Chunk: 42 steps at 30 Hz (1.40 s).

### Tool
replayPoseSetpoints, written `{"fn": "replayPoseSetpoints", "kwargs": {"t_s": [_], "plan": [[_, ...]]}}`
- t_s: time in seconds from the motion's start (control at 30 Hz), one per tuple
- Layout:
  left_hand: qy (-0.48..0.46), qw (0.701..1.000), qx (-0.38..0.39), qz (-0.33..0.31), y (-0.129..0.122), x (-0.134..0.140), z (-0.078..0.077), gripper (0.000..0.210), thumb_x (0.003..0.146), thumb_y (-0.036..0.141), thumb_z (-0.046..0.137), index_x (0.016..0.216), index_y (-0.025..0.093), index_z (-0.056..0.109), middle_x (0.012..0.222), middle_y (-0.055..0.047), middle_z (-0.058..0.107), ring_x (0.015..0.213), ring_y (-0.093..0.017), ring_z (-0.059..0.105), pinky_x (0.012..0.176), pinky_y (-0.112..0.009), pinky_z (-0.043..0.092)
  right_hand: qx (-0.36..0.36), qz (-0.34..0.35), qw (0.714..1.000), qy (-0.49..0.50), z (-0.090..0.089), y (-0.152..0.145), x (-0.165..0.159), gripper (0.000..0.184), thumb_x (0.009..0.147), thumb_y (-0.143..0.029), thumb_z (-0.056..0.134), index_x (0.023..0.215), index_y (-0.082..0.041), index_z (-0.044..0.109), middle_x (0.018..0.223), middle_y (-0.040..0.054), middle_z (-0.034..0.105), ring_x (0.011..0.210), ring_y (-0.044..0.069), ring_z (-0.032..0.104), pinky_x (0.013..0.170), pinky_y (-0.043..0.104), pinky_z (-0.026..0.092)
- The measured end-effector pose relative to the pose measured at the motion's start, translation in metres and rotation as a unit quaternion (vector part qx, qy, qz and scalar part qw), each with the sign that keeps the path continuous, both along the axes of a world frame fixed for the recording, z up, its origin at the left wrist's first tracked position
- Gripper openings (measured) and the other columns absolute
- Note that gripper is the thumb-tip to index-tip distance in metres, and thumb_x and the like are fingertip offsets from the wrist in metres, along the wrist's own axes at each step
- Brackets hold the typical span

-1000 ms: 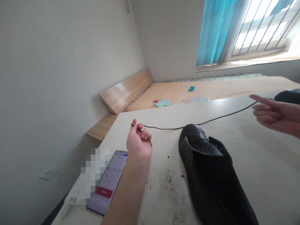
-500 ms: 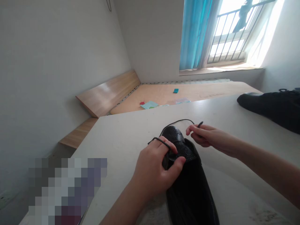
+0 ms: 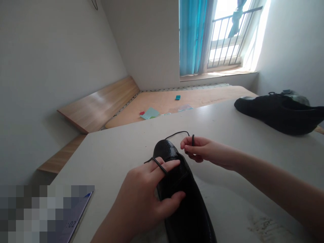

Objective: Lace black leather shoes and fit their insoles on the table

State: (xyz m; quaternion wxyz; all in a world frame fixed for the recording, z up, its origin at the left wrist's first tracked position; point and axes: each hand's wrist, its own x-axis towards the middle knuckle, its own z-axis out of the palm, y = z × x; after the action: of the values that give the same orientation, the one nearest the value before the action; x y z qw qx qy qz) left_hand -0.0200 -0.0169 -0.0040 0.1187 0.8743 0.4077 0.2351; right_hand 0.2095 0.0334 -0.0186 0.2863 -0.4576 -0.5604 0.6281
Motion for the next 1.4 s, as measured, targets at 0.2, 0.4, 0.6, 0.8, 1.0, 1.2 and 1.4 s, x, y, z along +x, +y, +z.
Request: {"fn": "replayPoseSetpoints", "kwargs": {"t_s": [0.2, 0.4, 0.6, 0.8, 1.0, 1.2, 1.4], "plan": [[0.081, 0.996, 0.033, -0.006, -0.004, 0.008, 0.009, 0.039, 0.077, 0.013, 0.05, 0.106, 0.027, 0.072, 0.12, -0.007, 0.066, 0.098, -0.028, 0.067, 0.078, -0.044, 0.056, 0.03, -0.002, 0.999, 0.009, -0.011, 0.004, -0.002, 0.035, 0.079, -0.04, 0.07, 0.098, -0.018, 0.052, 0.072, -0.0026, 0.055, 0.066, 0.01, 0.051, 0.054, 0.022, 0.034], [-0.015, 0.998, -0.05, -0.04, -0.002, 0.013, 0.014, 0.023, 0.079, 0.02, 0.054, 0.094, 0.023, 0.07, 0.098, -0.003, 0.072, 0.091, -0.023, 0.065, 0.081, -0.037, 0.053, 0.061, -0.03, 0.997, 0.026, -0.019, 0.001, -0.01, 0.037, 0.082, -0.043, 0.069, 0.1, -0.018, 0.049, 0.067, -0.0054, 0.053, 0.059, 0.007, 0.048, 0.051, 0.021, 0.031], [-0.049, 0.989, -0.107, 0.089, 0.016, 0.019, 0.01, 0.028, 0.092, 0.033, 0.046, 0.084, 0.022, 0.07, 0.097, -0.003, 0.071, 0.096, -0.023, 0.062, 0.088, -0.038, 0.048, 0.062, -0.021, 0.997, 0.044, -0.018, -0.001, -0.016, 0.051, 0.07, -0.053, 0.078, 0.092, -0.018, 0.047, 0.062, -0.007, 0.05, 0.056, 0.007, 0.046, 0.052, 0.022, 0.035], [0.083, 0.979, -0.102, 0.156, 0.021, 0.039, 0.027, 0.018, 0.086, 0.029, 0.054, 0.08, 0.023, 0.07, 0.098, -0.002, 0.069, 0.09, -0.024, 0.063, 0.073, -0.035, 0.047, 0.042, -0.024, 0.997, 0.054, -0.024, -0.006, -0.019, 0.056, 0.076, -0.064, 0.07, 0.101, -0.019, 0.048, 0.061, -0.0073, 0.044, 0.054, 0.006, 0.038, 0.049, 0.021, 0.027], [0.18, 0.963, -0.097, 0.173, 0.019, 0.057, 0.042, 0.022, 0.088, 0.021, 0.051, 0.093, 0.022, 0.072, 0.102, -0.005, 0.07, 0.094, -0.026, 0.065, 0.071, -0.033, 0.048, -0.046, -0.022, 0.996, 0.07, -0.027, -0.008, -0.015, 0.056, 0.073, -0.061, 0.074, 0.105, -0.02, 0.053, 0.07, -0.0048, 0.043, 0.056, 0.006, 0.03, 0.05, 0.019, 0.022], [0.11, 0.974, -0.105, 0.166, 0.02, 0.057, 0.033, 0.025, 0.089, 0.019, 0.049, 0.101, 0.018, 0.07, 0.101, -0.011, 0.069, 0.092, -0.03, 0.067, 0.072, -0.038, 0.049, -0.009, -0.026, 0.998, 0.056, -0.026, -0.007, -0.016, 0.057, 0.072, -0.06, 0.075, 0.109, -0.022, 0.054, 0.066, -0.0044, 0.042, 0.056, 0.009, 0.038, 0.051, 0.022, 0.028], [0.094, 0.972, -0.134, 0.166, 0.024, 0.058, 0.031, 0.019, 0.085, 0.022, 0.055, 0.091, 0.019, 0.073, 0.1, -0.011, 0.068, 0.083, -0.027, 0.068, 0.067, -0.034, 0.047, -0.003, 0.003, 0.999, 0.053, -0.029, -0.002, -0.013, 0.053, 0.073, -0.061, 0.073, 0.103, -0.02, 0.056, 0.064, -0.0042, 0.043, 0.051, 0.008, 0.034, 0.048, 0.023, 0.026]]}}
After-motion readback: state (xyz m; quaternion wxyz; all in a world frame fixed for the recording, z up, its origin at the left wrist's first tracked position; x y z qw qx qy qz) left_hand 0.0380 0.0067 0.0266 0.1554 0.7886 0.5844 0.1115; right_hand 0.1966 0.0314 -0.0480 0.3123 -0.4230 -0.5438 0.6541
